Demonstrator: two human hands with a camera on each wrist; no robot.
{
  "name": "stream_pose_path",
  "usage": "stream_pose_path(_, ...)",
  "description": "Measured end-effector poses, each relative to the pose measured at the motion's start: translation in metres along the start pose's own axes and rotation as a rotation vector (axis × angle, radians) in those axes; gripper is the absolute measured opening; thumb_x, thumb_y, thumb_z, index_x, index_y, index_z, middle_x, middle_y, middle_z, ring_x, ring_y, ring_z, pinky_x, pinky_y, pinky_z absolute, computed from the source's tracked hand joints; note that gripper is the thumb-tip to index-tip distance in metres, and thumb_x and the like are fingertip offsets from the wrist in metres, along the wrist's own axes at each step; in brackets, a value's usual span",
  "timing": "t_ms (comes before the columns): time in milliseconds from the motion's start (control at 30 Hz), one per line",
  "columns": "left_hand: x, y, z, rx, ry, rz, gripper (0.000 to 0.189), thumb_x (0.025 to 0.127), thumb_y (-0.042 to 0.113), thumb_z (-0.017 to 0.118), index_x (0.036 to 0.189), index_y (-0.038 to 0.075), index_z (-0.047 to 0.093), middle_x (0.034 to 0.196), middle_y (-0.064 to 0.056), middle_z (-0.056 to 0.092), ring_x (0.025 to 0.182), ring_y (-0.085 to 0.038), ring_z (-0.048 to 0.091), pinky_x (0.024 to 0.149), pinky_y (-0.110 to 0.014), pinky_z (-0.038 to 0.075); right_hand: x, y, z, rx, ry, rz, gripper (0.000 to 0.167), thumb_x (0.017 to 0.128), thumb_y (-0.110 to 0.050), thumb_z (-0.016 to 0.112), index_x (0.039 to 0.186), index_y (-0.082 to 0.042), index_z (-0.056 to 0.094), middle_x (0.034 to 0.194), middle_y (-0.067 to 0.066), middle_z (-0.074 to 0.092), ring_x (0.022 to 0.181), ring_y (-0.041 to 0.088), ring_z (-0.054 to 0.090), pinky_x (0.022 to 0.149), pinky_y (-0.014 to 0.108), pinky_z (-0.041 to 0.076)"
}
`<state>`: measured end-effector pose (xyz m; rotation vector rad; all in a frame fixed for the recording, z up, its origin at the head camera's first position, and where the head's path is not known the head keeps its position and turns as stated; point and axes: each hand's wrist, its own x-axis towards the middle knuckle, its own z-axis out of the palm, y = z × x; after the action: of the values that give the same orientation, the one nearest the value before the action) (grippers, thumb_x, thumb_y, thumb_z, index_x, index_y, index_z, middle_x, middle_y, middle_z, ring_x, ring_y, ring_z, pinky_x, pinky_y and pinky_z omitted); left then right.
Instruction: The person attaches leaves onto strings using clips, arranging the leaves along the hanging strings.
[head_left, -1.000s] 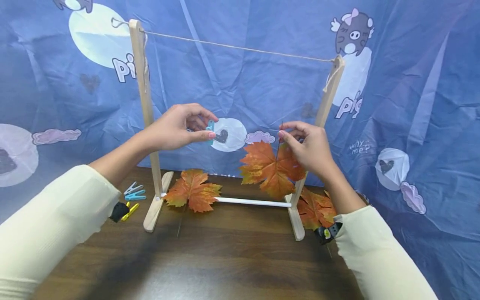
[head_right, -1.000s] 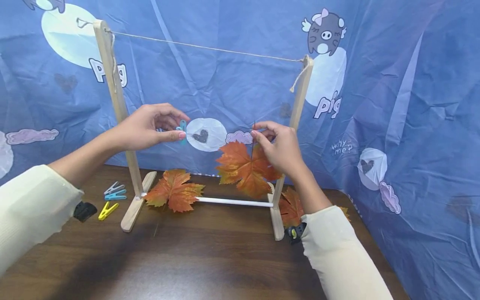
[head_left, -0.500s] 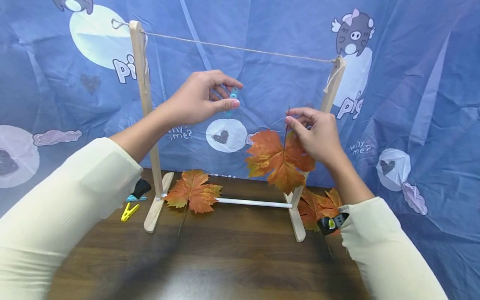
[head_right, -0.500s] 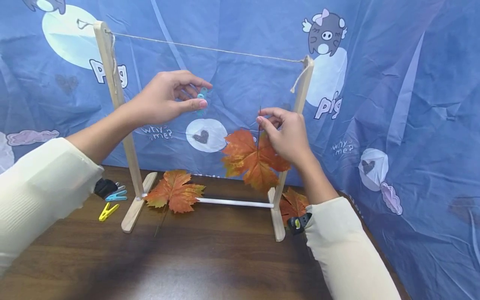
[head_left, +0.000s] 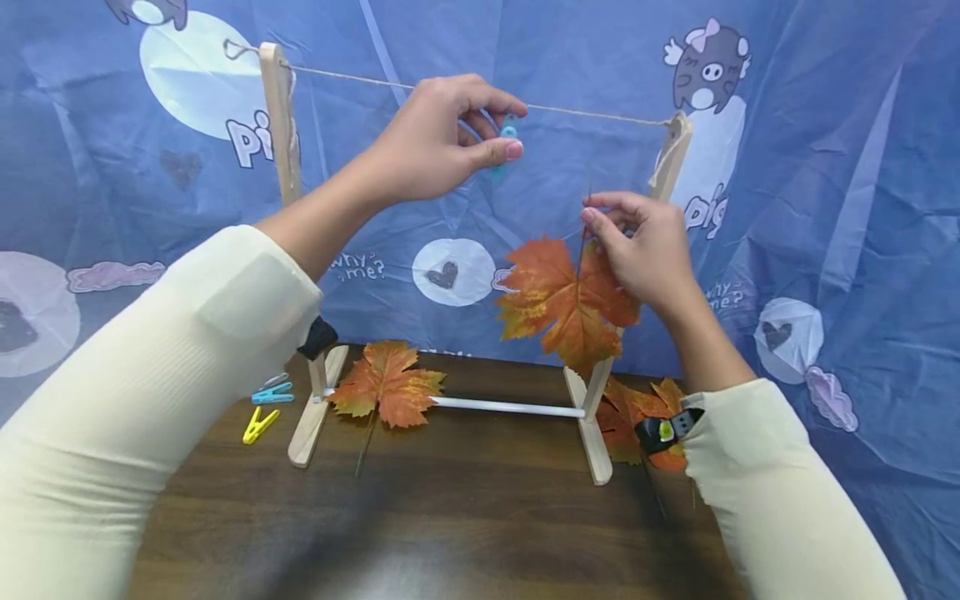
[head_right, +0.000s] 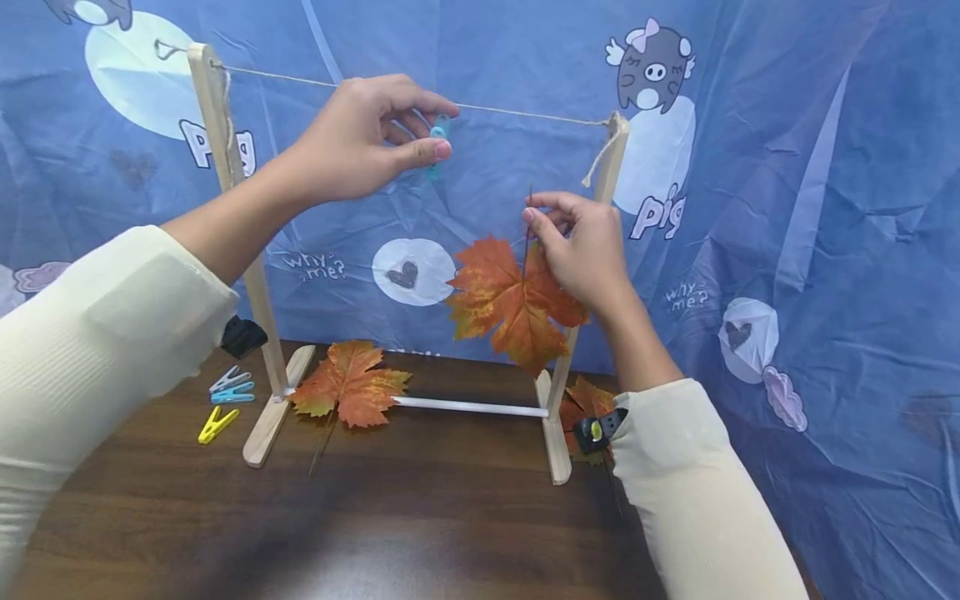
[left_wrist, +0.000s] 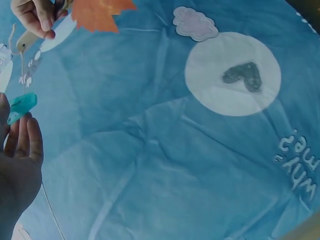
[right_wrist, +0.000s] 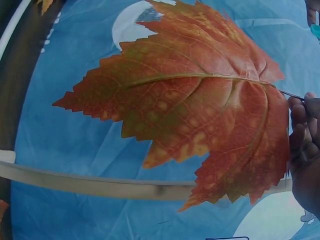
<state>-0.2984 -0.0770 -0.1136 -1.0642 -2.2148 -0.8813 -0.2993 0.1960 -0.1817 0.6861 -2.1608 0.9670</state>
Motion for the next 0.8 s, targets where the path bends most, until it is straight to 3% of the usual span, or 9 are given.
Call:
stream_pose_path(300, 0.025, 0.014, 0.007, 0.000, 0.155, 0.035, 0.040, 0.101, 0.025, 0.066, 0.136, 0.005, 0.064, 0.120, -0.006, 0.063, 0.105, -0.009, 0.064, 0.091, -0.018, 0.051, 0.008, -0.002, -0.001, 0.015, 0.026, 0.025, 0.022, 0.099, -0.017, 0.070, 0.110, 0.001, 0.077, 0.082, 0.016, 0.074, 0.061, 0.007, 0.060, 0.058, 0.018, 0.047)
stream_pose_path(800, 0.068, 0.039, 0.029, -0.035, 0.200, -0.008, 0.044, 0.100, 0.027, 0.064, 0.140, 0.007, 0.061, 0.113, -0.004, 0.062, 0.109, -0.008, 0.064, 0.092, -0.012, 0.047, 0.017, -0.003, -0.005, 0.027, 0.058, 0.035, 0.024, 0.100, -0.020, 0.069, 0.109, 0.001, 0.077, 0.075, 0.000, 0.071, 0.059, 0.007, 0.058, 0.056, 0.017, 0.046)
